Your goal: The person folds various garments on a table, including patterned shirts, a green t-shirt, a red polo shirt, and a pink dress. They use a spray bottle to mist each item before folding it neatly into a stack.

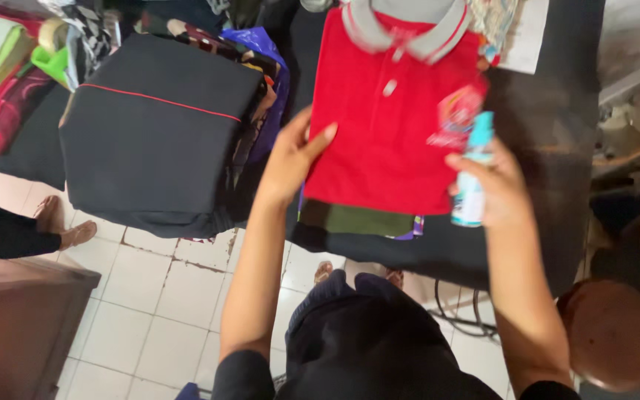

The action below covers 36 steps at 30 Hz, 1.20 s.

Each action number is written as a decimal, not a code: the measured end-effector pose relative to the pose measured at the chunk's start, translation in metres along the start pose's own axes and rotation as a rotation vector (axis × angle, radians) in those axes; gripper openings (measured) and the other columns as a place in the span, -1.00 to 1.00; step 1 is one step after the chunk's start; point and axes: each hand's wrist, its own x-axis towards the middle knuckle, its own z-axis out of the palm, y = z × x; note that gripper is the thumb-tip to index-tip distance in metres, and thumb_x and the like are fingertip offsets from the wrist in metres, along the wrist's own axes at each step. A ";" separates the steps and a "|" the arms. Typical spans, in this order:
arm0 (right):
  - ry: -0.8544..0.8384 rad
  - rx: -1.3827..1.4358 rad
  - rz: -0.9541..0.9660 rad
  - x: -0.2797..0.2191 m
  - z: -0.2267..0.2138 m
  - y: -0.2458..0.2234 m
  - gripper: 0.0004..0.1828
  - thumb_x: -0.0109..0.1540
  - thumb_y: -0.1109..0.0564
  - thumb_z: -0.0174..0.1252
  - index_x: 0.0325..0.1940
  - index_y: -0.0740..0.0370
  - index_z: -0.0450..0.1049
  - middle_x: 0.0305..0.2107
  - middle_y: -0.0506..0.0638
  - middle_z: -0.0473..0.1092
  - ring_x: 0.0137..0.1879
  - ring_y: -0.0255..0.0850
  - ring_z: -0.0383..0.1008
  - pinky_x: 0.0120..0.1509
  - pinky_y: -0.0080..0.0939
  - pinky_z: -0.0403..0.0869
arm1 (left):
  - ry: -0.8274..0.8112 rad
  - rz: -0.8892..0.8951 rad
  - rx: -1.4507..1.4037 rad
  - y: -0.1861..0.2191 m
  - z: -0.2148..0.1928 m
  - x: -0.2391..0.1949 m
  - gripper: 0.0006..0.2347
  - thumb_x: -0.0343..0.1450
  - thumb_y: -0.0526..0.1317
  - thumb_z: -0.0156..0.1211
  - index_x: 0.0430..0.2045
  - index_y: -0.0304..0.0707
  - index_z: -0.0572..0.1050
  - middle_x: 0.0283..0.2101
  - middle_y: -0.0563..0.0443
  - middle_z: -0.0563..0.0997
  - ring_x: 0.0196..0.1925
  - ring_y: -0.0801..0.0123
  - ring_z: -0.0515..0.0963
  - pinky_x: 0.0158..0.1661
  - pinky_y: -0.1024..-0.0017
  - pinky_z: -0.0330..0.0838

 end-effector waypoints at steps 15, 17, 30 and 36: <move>0.279 -0.499 0.090 -0.040 0.042 0.102 -0.53 0.18 0.04 0.45 0.02 0.28 0.41 -0.25 -0.10 0.43 -0.29 -0.36 0.48 -0.39 -0.28 0.52 | 0.265 0.084 0.808 -0.107 -0.023 -0.069 -0.65 0.40 -0.10 0.40 -0.14 -0.43 0.49 -0.13 -0.32 0.60 -0.12 -0.07 0.61 -0.11 0.19 0.49; 0.259 -0.483 0.175 -0.051 0.051 0.094 -0.51 0.15 0.02 0.43 0.02 0.25 0.39 -0.33 -0.08 0.48 -0.36 -0.33 0.46 -0.43 -0.27 0.47 | 0.223 -0.107 0.686 -0.097 -0.026 -0.079 -0.66 0.41 -0.10 0.36 -0.12 -0.41 0.49 -0.17 -0.26 0.64 -0.16 0.02 0.65 -0.12 0.23 0.50; 0.467 -0.625 -0.063 -0.106 0.095 0.085 -0.53 0.14 0.13 0.45 0.05 0.29 0.45 -0.08 0.01 0.36 -0.27 -0.32 0.51 -0.37 -0.30 0.53 | 0.253 0.074 0.905 -0.067 -0.047 -0.118 -0.73 0.34 -0.12 0.43 -0.44 -0.45 0.61 0.10 -0.19 0.48 0.21 -0.06 0.27 0.19 0.16 0.18; 0.463 -0.578 0.074 -0.107 0.090 0.095 -0.52 0.13 0.11 0.45 0.07 0.25 0.45 -0.26 -0.03 0.47 -0.30 -0.34 0.49 -0.36 -0.30 0.52 | 0.212 -0.108 0.938 -0.062 -0.047 -0.121 -0.70 0.39 -0.09 0.41 -0.42 -0.48 0.61 -0.08 -0.15 0.53 0.06 0.00 0.39 0.06 0.19 0.32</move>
